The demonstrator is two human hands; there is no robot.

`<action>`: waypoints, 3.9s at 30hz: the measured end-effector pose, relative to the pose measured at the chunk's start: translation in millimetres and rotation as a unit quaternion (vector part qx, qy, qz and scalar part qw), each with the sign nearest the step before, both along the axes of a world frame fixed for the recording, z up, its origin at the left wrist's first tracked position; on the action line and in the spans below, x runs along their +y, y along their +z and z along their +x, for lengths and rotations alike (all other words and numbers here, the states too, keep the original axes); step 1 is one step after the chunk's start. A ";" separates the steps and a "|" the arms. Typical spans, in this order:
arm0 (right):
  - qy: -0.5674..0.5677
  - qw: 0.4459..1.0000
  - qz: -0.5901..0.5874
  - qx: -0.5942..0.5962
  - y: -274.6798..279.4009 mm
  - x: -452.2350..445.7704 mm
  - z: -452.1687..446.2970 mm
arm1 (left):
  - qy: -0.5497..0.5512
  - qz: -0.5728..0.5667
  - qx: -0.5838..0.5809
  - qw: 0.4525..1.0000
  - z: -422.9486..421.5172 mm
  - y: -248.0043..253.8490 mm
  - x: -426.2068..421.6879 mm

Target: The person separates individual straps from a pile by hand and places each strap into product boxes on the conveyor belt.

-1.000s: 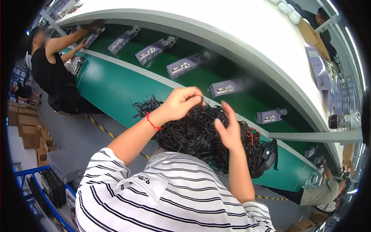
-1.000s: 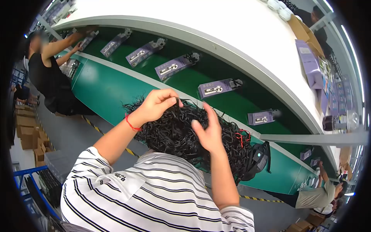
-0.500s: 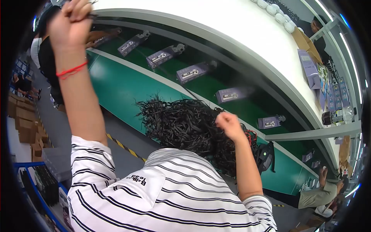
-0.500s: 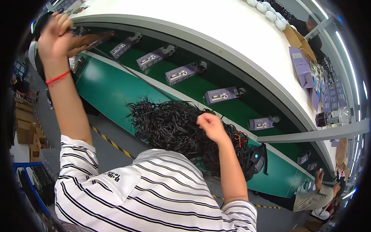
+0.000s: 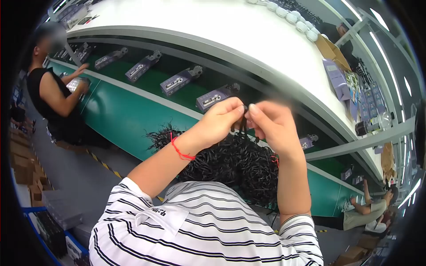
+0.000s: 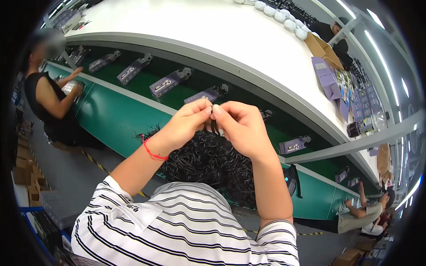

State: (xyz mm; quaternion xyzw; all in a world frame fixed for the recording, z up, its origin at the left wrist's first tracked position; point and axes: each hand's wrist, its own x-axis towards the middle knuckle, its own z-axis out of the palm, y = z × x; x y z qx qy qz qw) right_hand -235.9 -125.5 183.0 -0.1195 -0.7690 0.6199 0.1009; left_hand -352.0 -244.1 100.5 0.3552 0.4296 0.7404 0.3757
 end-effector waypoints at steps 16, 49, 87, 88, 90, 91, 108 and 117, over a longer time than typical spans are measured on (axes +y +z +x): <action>0.113 0.963 -0.242 -0.037 -151.7 51.4 57.8 | -0.165 -0.045 -0.229 0.958 -65.2 -27.5 -73.7; -0.278 0.738 -0.614 0.029 -273.8 3.8 -227.7 | 0.243 -0.155 0.428 0.857 -82.1 -193.7 -90.9; -0.145 0.725 0.674 -0.007 -465.7 198.2 -444.1 | 0.270 -0.297 0.252 0.881 -212.9 -284.0 -169.0; -0.161 0.716 0.677 -0.045 -465.6 203.4 -414.7 | 0.258 -0.279 0.290 0.879 -213.1 -285.9 -159.3; -0.255 0.895 0.363 -0.043 -432.7 157.3 -331.8 | 0.199 -0.276 0.342 0.876 -216.1 -284.0 -142.3; -0.300 0.954 -0.005 0.022 -388.9 104.7 -281.6 | 0.193 -0.274 0.350 0.875 -221.9 -284.6 -133.5; -0.356 0.913 -0.194 0.030 -354.0 -35.2 -22.2 | 0.002 -0.220 0.571 0.790 -192.6 -267.6 -106.2; -0.030 0.972 -0.162 0.167 -216.2 -122.1 -175.7 | -0.040 -0.024 -0.042 0.998 -179.3 -56.1 -107.2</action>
